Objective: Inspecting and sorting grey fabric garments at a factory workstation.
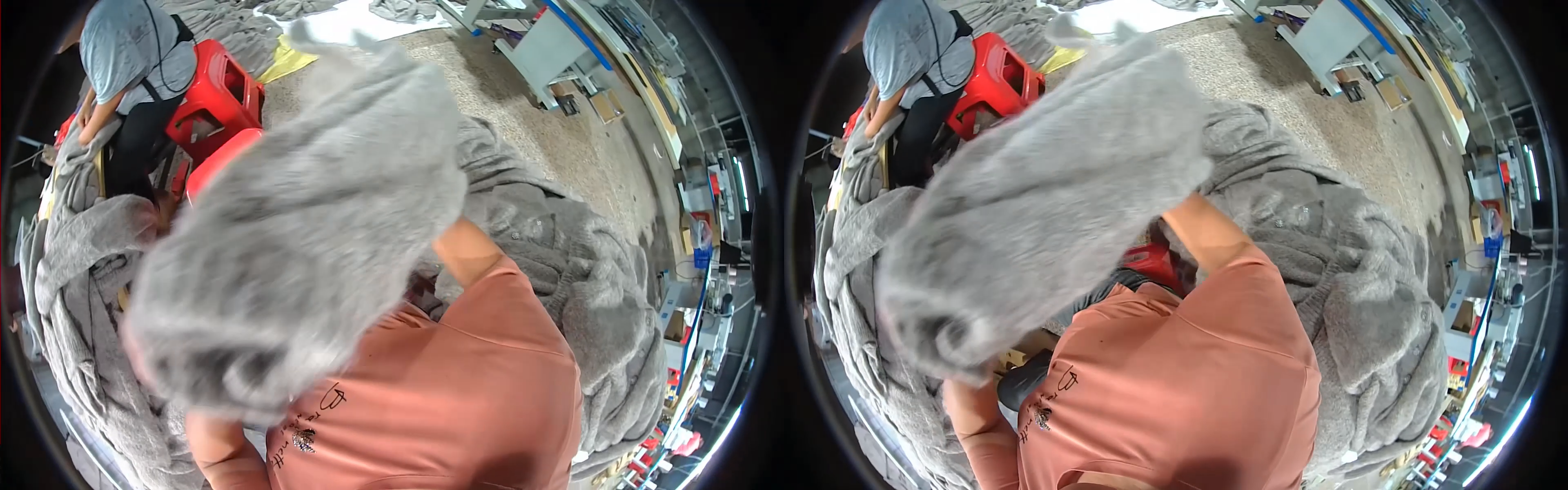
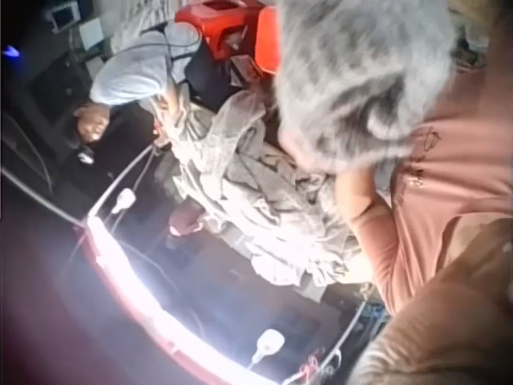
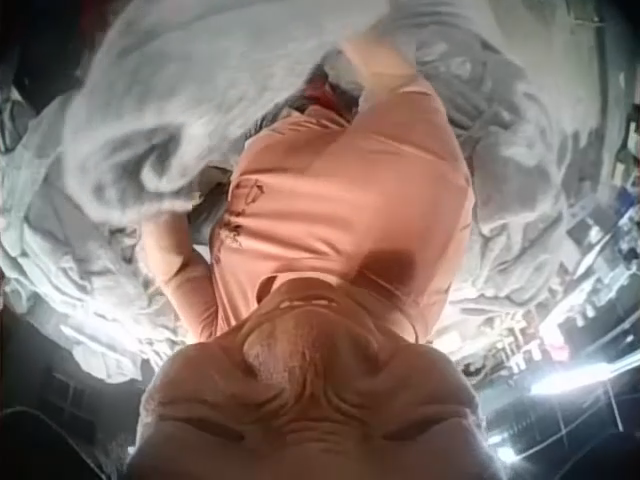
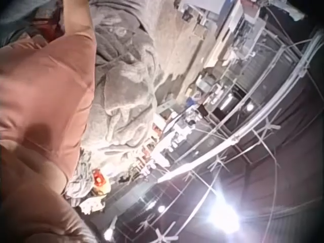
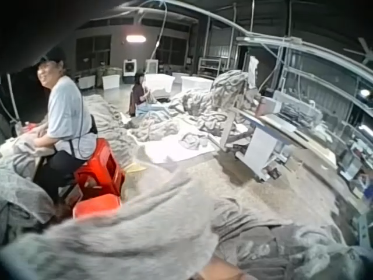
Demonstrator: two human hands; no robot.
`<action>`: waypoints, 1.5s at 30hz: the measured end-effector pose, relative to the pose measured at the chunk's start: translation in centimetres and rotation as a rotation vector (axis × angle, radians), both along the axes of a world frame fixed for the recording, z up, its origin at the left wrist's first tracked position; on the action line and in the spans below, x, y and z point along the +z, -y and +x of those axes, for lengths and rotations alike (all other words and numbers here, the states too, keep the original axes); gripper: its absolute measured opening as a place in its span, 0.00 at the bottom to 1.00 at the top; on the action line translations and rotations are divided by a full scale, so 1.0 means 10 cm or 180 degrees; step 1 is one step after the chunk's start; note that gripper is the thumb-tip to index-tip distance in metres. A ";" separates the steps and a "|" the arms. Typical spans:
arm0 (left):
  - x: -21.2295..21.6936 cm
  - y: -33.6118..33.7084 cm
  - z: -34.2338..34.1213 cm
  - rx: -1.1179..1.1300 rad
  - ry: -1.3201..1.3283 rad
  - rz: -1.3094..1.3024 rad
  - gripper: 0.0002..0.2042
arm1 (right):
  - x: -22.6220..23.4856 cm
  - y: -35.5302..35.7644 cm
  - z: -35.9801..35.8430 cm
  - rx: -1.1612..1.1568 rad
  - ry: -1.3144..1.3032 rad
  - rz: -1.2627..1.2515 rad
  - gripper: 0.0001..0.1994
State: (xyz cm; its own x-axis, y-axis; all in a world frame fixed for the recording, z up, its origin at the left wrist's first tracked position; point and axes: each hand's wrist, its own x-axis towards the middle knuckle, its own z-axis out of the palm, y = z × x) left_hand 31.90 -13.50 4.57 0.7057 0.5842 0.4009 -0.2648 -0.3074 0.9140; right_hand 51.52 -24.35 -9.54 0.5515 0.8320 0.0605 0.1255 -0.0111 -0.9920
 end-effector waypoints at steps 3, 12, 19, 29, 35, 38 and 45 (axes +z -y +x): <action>-0.39 -0.01 0.22 -0.0252 -0.0660 0.0555 0.13 | -0.69 0.30 0.12 -0.0272 0.0720 -0.1175 0.16; -1.50 -0.30 -0.53 -0.0599 -0.2173 -0.0763 0.06 | -2.12 0.27 -0.69 0.1755 0.1555 -0.2979 0.12; -0.70 -0.98 -2.33 0.2632 -0.2746 0.1032 0.10 | -2.06 -0.41 -0.46 0.1809 0.2329 -0.3097 0.11; -0.33 -2.22 -3.14 0.4360 -0.3381 0.2058 0.30 | -1.64 -0.88 -0.91 0.2311 0.3189 -0.2789 0.09; -0.37 -2.74 -2.93 0.4368 -0.3453 0.2144 0.30 | -1.65 -0.68 -0.88 0.2041 0.2578 -0.3265 0.14; -0.50 -2.84 -2.92 0.4297 -0.3469 0.1669 0.25 | -1.77 -0.66 -0.83 0.1862 0.2574 -0.3069 0.11; -0.58 -2.79 -2.88 0.4212 -0.3567 0.2019 0.24 | -1.85 -0.75 -0.91 0.1412 0.2423 -0.2195 0.10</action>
State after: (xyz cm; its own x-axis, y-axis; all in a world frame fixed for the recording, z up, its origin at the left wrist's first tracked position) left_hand 3.15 14.41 -1.19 0.0256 0.8779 0.4781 0.9828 -0.1096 0.1486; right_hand 42.42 -16.89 -28.06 0.2133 0.9316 -0.2942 0.8268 -0.3326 -0.4537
